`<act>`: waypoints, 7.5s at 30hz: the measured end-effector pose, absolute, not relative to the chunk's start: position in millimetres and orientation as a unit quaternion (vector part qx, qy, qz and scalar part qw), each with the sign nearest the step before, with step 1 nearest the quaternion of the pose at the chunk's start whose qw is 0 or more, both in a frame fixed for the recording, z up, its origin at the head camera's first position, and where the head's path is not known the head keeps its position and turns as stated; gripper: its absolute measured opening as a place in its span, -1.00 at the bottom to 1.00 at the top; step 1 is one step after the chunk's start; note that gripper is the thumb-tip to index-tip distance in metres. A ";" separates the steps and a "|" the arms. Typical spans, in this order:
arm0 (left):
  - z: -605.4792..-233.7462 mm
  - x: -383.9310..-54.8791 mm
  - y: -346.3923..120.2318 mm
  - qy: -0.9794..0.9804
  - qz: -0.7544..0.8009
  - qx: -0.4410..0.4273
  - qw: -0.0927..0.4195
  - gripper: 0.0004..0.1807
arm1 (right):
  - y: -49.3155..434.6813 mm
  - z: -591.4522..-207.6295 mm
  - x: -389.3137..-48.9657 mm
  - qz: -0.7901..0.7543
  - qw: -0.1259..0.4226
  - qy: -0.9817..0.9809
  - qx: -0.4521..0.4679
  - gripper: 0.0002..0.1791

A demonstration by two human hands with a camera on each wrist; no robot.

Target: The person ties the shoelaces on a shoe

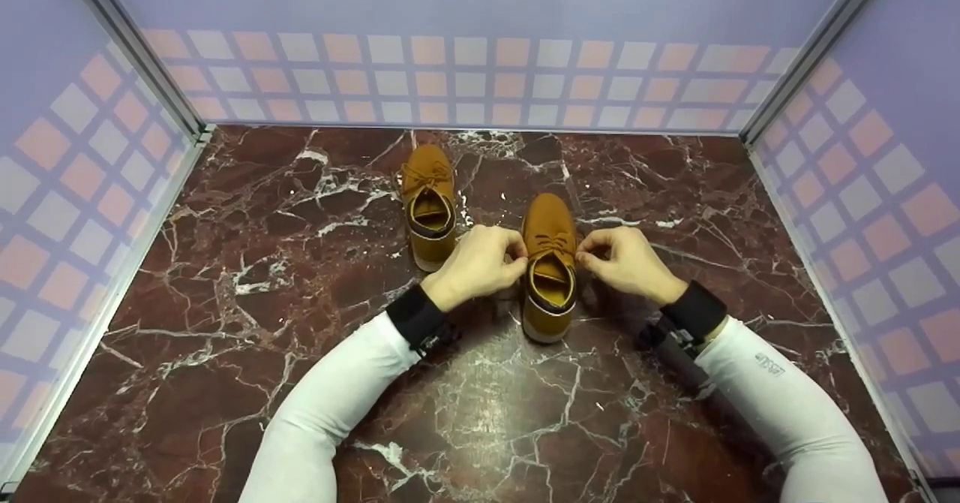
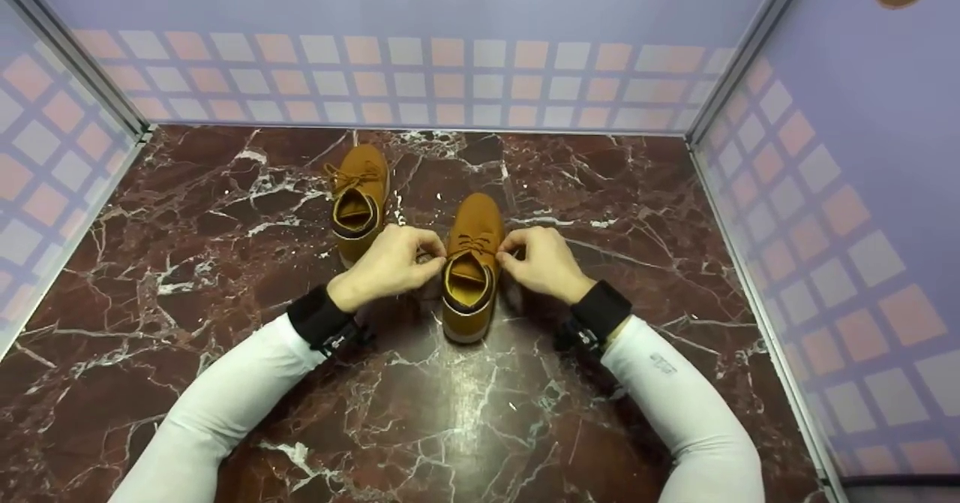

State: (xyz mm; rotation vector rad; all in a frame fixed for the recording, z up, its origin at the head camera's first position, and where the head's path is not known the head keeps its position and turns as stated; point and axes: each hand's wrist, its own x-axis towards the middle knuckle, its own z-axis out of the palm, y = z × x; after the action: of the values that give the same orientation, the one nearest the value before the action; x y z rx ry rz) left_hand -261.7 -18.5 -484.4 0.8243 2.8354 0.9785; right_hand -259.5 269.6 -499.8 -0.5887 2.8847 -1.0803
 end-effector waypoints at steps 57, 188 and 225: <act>-491.5 -287.1 12.3 0.616 0.755 0.092 0.207 -0.91 | 275.0 -498.5 -255.7 -0.375 0.085 0.897 -0.219 -0.92; -483.9 -271.5 20.7 0.796 0.573 0.189 -0.042 -0.86 | 239.7 -440.8 -292.2 -0.426 0.071 0.879 -0.205 -0.73; -471.1 -274.0 -14.6 0.943 0.242 0.231 -0.004 -0.86 | 233.5 -450.5 -291.3 -0.463 0.007 0.858 -0.222 -0.86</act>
State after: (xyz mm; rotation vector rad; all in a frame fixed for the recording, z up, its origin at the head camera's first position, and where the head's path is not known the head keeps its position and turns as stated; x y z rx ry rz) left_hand -274.0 -14.6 -471.1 0.7264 2.9692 0.7614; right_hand -291.3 233.5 -450.5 -0.6959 2.6843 -1.4475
